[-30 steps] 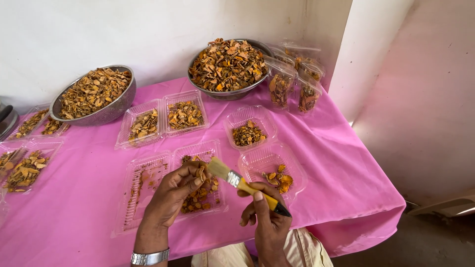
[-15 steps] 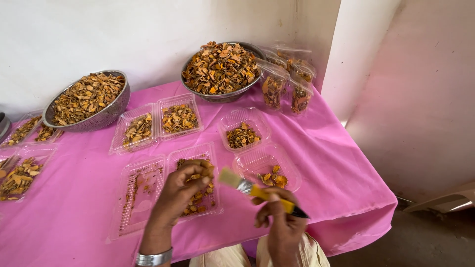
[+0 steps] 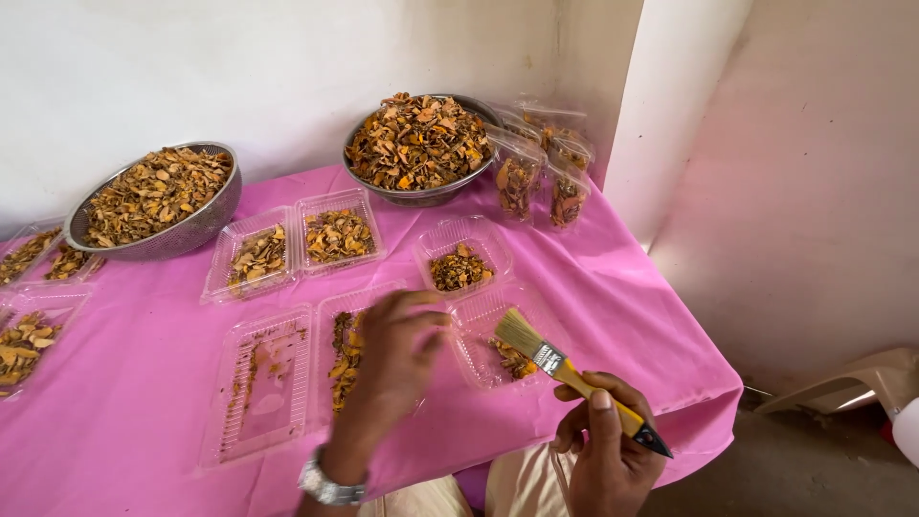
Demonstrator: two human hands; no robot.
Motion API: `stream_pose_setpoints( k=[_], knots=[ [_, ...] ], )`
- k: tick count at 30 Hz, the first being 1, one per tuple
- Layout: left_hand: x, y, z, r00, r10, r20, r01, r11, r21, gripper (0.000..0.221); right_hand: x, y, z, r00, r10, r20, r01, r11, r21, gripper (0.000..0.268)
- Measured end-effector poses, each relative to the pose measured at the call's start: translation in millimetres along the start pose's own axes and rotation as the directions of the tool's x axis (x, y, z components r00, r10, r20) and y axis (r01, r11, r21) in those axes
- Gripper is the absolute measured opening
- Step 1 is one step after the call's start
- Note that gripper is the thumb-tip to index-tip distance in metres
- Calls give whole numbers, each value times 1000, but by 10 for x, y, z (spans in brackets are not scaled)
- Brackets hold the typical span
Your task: Sorting and packaging dried herbal material into plastic containers using hands and a brush
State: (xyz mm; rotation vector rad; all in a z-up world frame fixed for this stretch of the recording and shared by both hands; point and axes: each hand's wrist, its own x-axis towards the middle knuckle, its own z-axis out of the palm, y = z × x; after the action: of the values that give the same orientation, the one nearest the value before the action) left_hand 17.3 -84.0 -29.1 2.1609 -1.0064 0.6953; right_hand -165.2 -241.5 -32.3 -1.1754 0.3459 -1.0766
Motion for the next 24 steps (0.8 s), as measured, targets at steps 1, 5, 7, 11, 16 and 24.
stream_pose_setpoints(
  k=[1, 5, 7, 11, 16, 24],
  knots=[
    [-38, -53, -167, 1000, -1, 1, 1, 1000, 3, 15, -11, 25, -2, 1000, 3, 1, -3, 1000, 2, 20],
    [-179, -257, -589, 859, -466, 212, 346, 833, 432, 34, -106, 71, 105, 996, 47, 79, -50, 998, 37, 21],
    [-254, -355, -568, 811, -524, 262, 362, 800, 478, 32, -176, 83, 163, 991, 80, 111, -87, 995, 59, 21],
    [-302, -442, -437, 826, -475, 303, 288, 818, 498, 19, -265, 89, 201, 981, 101, 164, -103, 995, 5, 22],
    [-296, -340, -535, 834, -485, 264, 348, 833, 431, 16, -305, 138, 237, 976, 106, 190, -105, 994, -14, 24],
    [-248, 43, -783, 722, -671, 169, 690, 716, -102, 8, -495, 317, 535, 870, -54, 490, 41, 998, 36, 27]
  ],
)
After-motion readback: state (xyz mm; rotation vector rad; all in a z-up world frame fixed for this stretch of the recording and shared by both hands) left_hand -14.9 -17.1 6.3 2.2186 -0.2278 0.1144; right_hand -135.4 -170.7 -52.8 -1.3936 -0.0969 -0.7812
